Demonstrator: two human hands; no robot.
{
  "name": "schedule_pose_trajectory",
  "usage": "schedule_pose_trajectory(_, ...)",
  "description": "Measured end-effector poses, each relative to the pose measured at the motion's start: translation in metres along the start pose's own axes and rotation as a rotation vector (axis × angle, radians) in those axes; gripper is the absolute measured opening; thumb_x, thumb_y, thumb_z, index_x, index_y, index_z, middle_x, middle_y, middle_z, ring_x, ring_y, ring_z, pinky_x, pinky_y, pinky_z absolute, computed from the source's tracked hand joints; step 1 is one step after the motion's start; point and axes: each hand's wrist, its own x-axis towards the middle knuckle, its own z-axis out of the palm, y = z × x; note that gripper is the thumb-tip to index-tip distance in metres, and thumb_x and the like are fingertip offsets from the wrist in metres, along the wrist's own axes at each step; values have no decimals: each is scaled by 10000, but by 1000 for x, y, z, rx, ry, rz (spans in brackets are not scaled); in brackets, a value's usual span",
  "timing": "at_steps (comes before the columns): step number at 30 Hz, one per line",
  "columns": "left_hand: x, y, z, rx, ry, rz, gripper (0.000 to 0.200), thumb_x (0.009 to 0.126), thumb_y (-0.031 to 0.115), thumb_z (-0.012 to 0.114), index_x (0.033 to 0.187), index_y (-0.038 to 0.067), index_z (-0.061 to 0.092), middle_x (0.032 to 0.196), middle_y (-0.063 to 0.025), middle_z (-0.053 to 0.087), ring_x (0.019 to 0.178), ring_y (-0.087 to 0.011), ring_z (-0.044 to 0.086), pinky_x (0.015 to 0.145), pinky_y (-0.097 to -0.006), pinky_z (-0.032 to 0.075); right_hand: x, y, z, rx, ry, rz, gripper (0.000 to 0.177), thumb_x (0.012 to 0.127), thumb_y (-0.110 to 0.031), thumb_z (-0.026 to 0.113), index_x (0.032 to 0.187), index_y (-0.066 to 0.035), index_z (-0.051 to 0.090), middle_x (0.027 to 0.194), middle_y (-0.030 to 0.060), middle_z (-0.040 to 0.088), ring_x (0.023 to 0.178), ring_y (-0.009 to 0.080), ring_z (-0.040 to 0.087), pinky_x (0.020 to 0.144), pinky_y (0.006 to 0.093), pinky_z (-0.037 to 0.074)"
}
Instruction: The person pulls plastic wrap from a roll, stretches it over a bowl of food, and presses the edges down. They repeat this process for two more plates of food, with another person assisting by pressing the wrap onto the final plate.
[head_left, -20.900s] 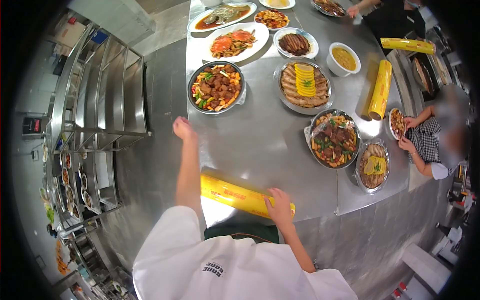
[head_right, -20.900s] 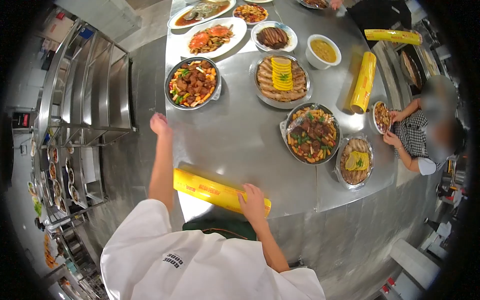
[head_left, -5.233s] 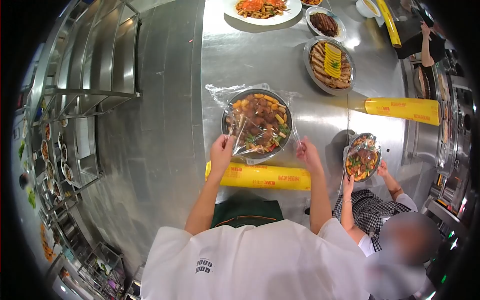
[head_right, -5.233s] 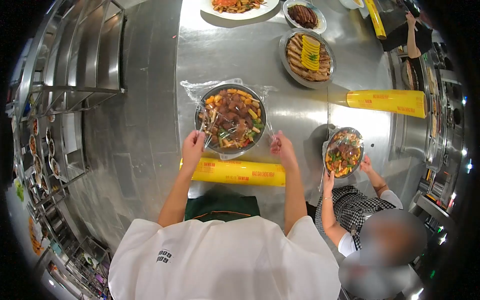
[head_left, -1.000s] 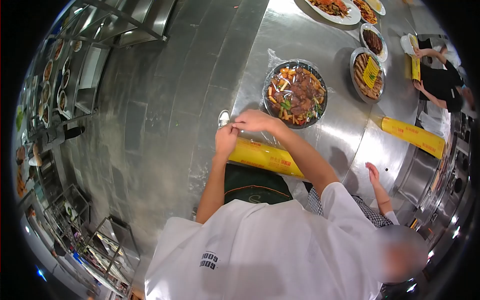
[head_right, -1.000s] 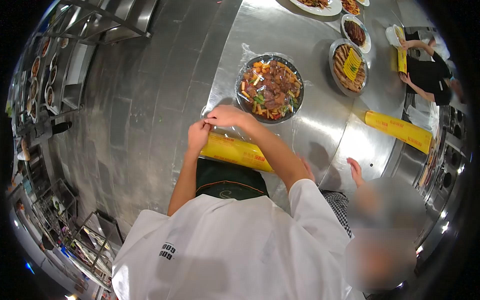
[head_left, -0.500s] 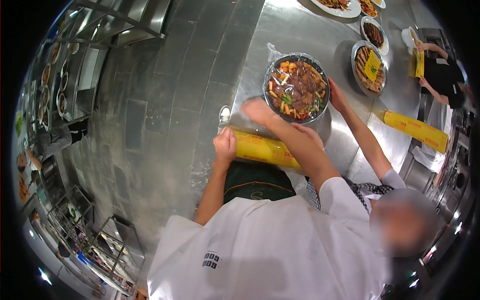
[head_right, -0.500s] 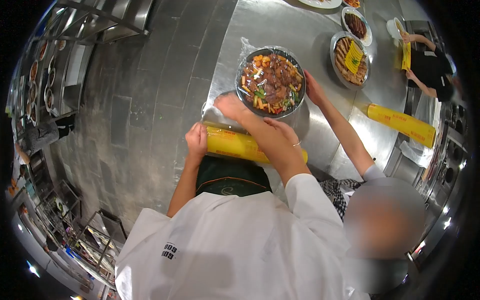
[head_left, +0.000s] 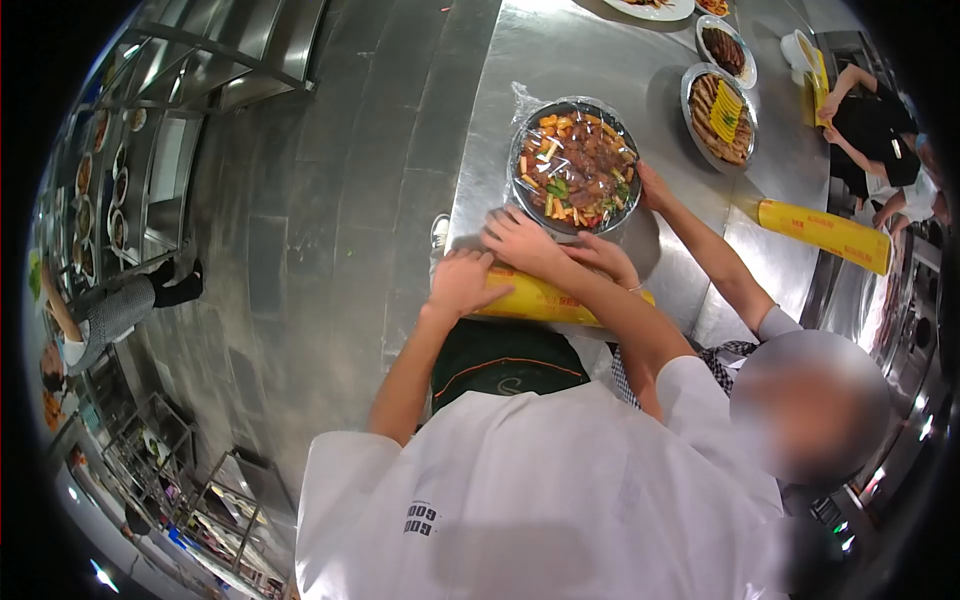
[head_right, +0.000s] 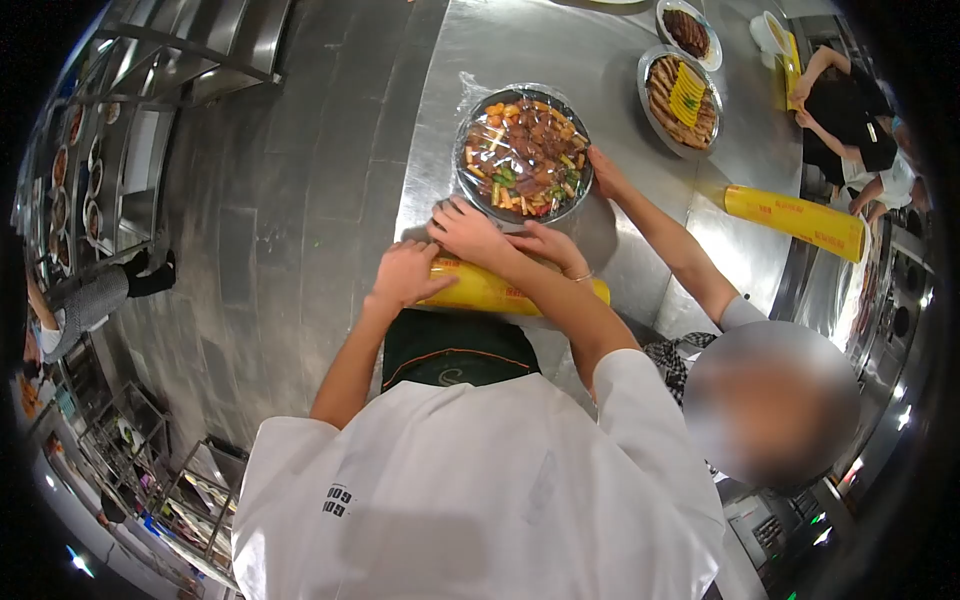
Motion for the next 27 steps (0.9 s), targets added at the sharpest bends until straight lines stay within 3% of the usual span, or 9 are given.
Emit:
schedule_pose_trajectory(3,7,10,-2,70,-197,115,859,614,604,896,1201,33,639,1145,-169,701,1053,-350,676,966,-465,515,4,0,10,-95,-2,31,328,897,-313,675,1126,-89,604,1163,101,618,1149,266,595,1095,436,399)
schedule_pose_trajectory(6,-1,20,-10,89,-228,101,931,534,559,949,1211,17,612,1152,-180,699,1086,-341,672,987,-455,508,5,1,1,-112,-124,-10,201,894,-276,629,1009,-115,596,1001,43,570,1006,223,564,957,373,422)
schedule_pose_trajectory(10,-24,19,5,100,-229,107,911,521,461,972,1223,20,593,1187,-177,681,1156,-341,643,1017,-444,491,-1,-2,21,-188,-45,-31,146,903,-259,605,942,-120,587,943,34,549,958,206,558,885,335,422)
schedule_pose_trajectory(12,-45,15,12,97,19,217,916,497,390,980,1233,26,575,1228,-163,651,1194,-328,611,1033,-436,473,-1,-4,19,-224,-126,-11,116,885,-231,570,930,-124,569,961,52,554,942,202,558,840,310,431)
schedule_pose_trajectory(15,-70,15,12,81,39,155,917,488,342,981,1244,31,565,1244,-142,627,1194,-319,597,1028,-435,469,3,-10,25,-201,-103,42,109,888,-236,564,913,-131,583,937,47,563,935,198,564,812,308,421)
schedule_pose_trajectory(23,-74,5,-5,53,-1,175,829,528,361,977,1174,42,566,1103,-128,638,1083,-333,631,962,-434,488,23,-16,-1,-56,-22,89,188,944,-301,605,826,-158,638,829,24,614,891,186,589,840,335,425)
schedule_pose_trajectory(25,-77,3,-11,67,-38,161,829,538,386,979,1170,41,570,1099,-127,643,1073,-333,638,950,-440,495,43,-19,-22,310,-147,37,252,956,-323,611,806,-139,697,827,59,699,892,206,642,894,335,424)
schedule_pose_trajectory(26,-81,1,-15,44,-17,175,750,625,428,935,1157,34,581,1083,-141,650,1060,-339,641,948,-444,494,49,-25,-28,306,-145,42,252,956,-323,611,806,-139,697,827,59,699,892,206,642,894,335,424)
schedule_pose_trajectory(27,-83,-1,-19,22,3,193,685,713,470,890,1143,28,592,1067,-154,657,1047,-345,645,947,-448,494,54,-31,-32,381,-358,26,295,962,-344,612,826,-112,733,862,93,732,888,242,671,900,357,441)
